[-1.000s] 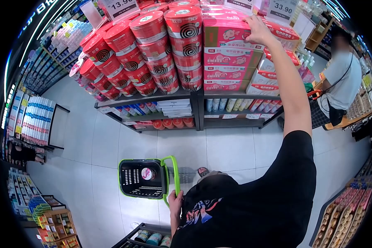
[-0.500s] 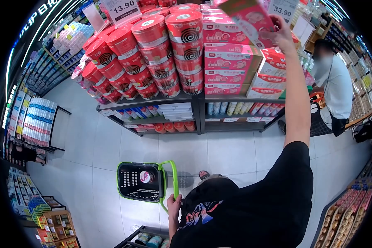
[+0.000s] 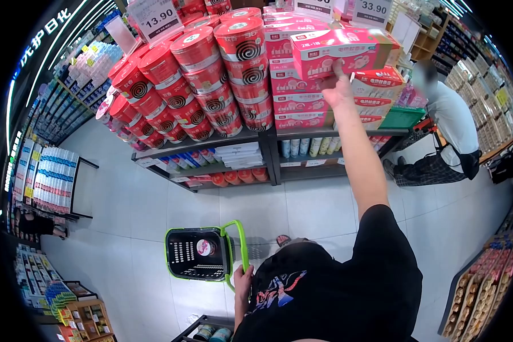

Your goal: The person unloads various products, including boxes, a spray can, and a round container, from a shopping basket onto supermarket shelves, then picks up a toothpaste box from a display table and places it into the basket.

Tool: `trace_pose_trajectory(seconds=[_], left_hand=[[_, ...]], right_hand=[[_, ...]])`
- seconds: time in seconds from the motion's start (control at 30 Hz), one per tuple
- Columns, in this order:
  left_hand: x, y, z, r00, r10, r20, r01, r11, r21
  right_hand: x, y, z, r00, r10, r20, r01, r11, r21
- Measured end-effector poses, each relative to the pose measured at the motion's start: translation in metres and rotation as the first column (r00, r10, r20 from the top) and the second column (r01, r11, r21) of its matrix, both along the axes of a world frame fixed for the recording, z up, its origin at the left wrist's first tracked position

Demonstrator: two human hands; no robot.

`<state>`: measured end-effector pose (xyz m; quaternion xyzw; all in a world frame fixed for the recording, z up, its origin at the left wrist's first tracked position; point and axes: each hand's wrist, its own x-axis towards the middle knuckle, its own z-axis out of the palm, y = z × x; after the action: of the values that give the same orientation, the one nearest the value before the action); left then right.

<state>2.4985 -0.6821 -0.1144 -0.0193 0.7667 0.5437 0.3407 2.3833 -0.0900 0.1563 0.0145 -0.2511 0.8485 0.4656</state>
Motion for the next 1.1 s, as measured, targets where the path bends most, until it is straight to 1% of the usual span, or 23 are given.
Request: trace_pose_trajectory(seconds=[0.07, 0.1, 0.13, 0.17, 0.23, 0.3, 0.37, 0.43, 0.47, 0.53, 0.57, 0.63, 0.67, 0.7, 0.77, 0.8, 0.87, 0.93, 1.1], left_hand=[[0.001, -0.002, 0.0, 1.0, 0.003, -0.003, -0.003, 1.0, 0.01], [0.002, -0.003, 0.0, 1.0, 0.007, -0.001, -0.007, 1.0, 0.023], [0.003, -0.004, -0.004, 0.998, 0.039, 0.043, -0.041, 0.999, 0.035], [0.004, -0.005, -0.006, 0.998, 0.038, 0.04, -0.04, 0.999, 0.035], [0.006, -0.007, -0.008, 0.999, 0.033, 0.023, -0.034, 0.998, 0.045], [0.006, -0.008, -0.008, 0.999, 0.035, 0.025, -0.036, 0.998, 0.043], [0.008, -0.008, -0.006, 0.999, 0.039, 0.03, -0.04, 0.998, 0.043], [0.01, -0.006, -0.001, 0.998, 0.058, 0.024, -0.059, 0.997, 0.05], [0.01, -0.006, -0.001, 0.998, 0.062, 0.024, -0.063, 0.997, 0.052], [0.012, -0.005, -0.002, 0.997, 0.069, 0.03, -0.071, 0.996, 0.062], [0.012, -0.004, -0.002, 0.997, 0.074, 0.031, -0.076, 0.995, 0.065], [0.012, -0.001, 0.003, 0.999, 0.042, 0.009, -0.042, 0.999, 0.028], [0.012, 0.0, 0.007, 0.999, 0.044, 0.012, -0.045, 0.999, 0.028], [0.012, 0.003, 0.013, 0.999, 0.036, 0.004, -0.036, 0.999, 0.024], [0.012, 0.003, 0.013, 1.0, 0.026, -0.002, -0.026, 0.999, 0.02], [0.011, 0.003, 0.009, 1.0, 0.021, 0.006, -0.021, 0.999, 0.024], [0.011, 0.001, 0.003, 1.0, 0.014, 0.015, -0.014, 1.0, 0.026], [0.01, 0.004, 0.005, 0.998, 0.034, 0.044, -0.035, 0.999, 0.035], [0.007, 0.005, 0.007, 0.999, 0.015, 0.051, -0.016, 1.0, 0.021]], right_hand=[[-0.015, -0.005, -0.007, 0.999, 0.042, 0.022, -0.041, 0.996, -0.074], [-0.022, -0.008, -0.006, 0.999, 0.041, 0.02, -0.039, 0.996, -0.074], [-0.028, -0.011, -0.004, 0.997, 0.06, 0.041, -0.054, 0.99, -0.132], [-0.034, -0.012, -0.002, 0.995, 0.081, 0.061, -0.068, 0.98, -0.189], [-0.046, -0.013, 0.0, 0.995, 0.09, 0.049, -0.079, 0.981, -0.179], [-0.057, -0.01, 0.003, 0.987, 0.074, 0.143, -0.046, 0.981, -0.19], [-0.063, -0.008, 0.006, 0.984, 0.07, 0.164, -0.04, 0.982, -0.182], [-0.067, -0.006, 0.006, 0.979, 0.033, 0.201, -0.01, 0.993, -0.117], [-0.067, -0.005, 0.006, 0.979, 0.036, 0.201, -0.013, 0.993, -0.114], [-0.064, 0.0, 0.005, 0.932, 0.027, 0.361, -0.004, 0.998, -0.063], [-0.061, 0.003, 0.005, 0.931, 0.031, 0.363, -0.01, 0.998, -0.06], [-0.052, 0.011, 0.004, 0.845, 0.154, 0.513, -0.169, 0.985, -0.016], [-0.049, 0.013, 0.001, 0.816, 0.153, 0.557, -0.205, 0.978, 0.031], [-0.044, 0.013, 0.003, 0.814, 0.155, 0.56, -0.206, 0.978, 0.029], [-0.032, 0.014, 0.006, 0.629, 0.05, 0.776, -0.251, 0.958, 0.142], [-0.028, 0.016, 0.005, 0.628, 0.049, 0.776, -0.25, 0.958, 0.142], [-0.022, 0.019, 0.003, 0.54, -0.071, 0.839, -0.286, 0.922, 0.262], [-0.018, 0.018, 0.002, 0.523, -0.096, 0.847, -0.288, 0.915, 0.282], [-0.015, 0.026, -0.004, 0.495, -0.163, 0.854, -0.32, 0.879, 0.353]])
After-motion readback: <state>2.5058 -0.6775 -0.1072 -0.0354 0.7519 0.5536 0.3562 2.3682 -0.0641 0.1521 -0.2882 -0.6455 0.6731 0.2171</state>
